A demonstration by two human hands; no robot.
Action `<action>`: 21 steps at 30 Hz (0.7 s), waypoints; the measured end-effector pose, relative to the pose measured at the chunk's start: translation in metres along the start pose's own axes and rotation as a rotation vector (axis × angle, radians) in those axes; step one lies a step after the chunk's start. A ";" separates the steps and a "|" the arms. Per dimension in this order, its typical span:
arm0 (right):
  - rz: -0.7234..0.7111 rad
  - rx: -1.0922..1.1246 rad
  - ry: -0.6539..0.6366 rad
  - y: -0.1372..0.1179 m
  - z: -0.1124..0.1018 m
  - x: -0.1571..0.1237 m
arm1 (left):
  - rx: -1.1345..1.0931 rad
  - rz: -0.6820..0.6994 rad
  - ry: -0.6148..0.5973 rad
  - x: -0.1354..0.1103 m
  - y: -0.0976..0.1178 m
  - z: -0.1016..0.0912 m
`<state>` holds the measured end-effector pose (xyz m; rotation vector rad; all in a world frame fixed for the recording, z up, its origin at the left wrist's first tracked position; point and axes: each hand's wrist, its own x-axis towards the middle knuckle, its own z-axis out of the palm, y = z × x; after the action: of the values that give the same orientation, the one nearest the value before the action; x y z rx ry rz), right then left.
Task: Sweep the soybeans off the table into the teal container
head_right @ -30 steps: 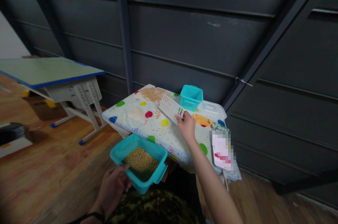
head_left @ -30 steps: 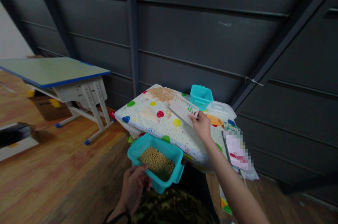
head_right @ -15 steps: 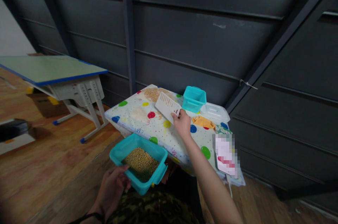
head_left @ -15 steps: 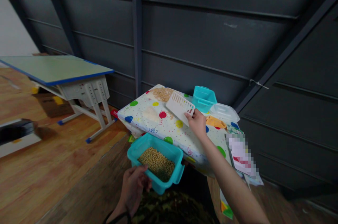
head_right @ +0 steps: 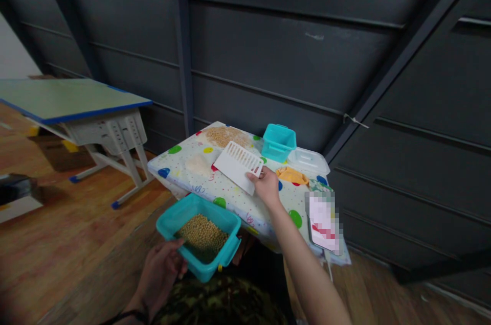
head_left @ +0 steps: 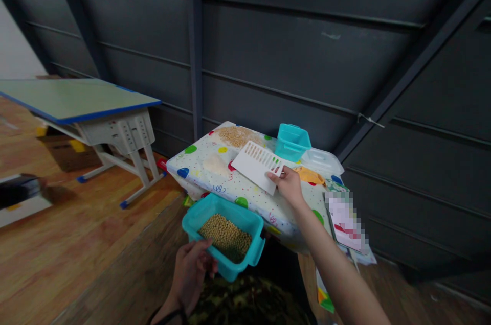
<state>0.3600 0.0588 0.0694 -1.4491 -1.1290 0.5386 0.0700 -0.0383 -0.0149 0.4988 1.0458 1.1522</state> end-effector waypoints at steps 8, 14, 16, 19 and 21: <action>0.142 0.038 0.085 0.021 0.035 0.020 | 0.002 0.003 -0.016 -0.001 0.001 -0.003; 0.137 0.080 0.186 0.025 0.010 0.027 | -0.018 -0.002 -0.021 0.001 -0.001 -0.003; 0.108 0.080 0.207 0.026 0.000 0.028 | -0.016 -0.007 -0.021 0.002 -0.002 -0.004; 0.057 0.044 0.235 0.031 -0.015 0.029 | -0.013 -0.014 -0.017 0.002 -0.003 -0.004; 0.001 -0.006 0.246 0.034 -0.022 0.030 | -0.011 -0.010 -0.018 0.002 -0.002 -0.004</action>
<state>0.4026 0.0781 0.0508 -1.4769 -0.9356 0.3467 0.0679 -0.0384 -0.0188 0.4944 1.0251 1.1423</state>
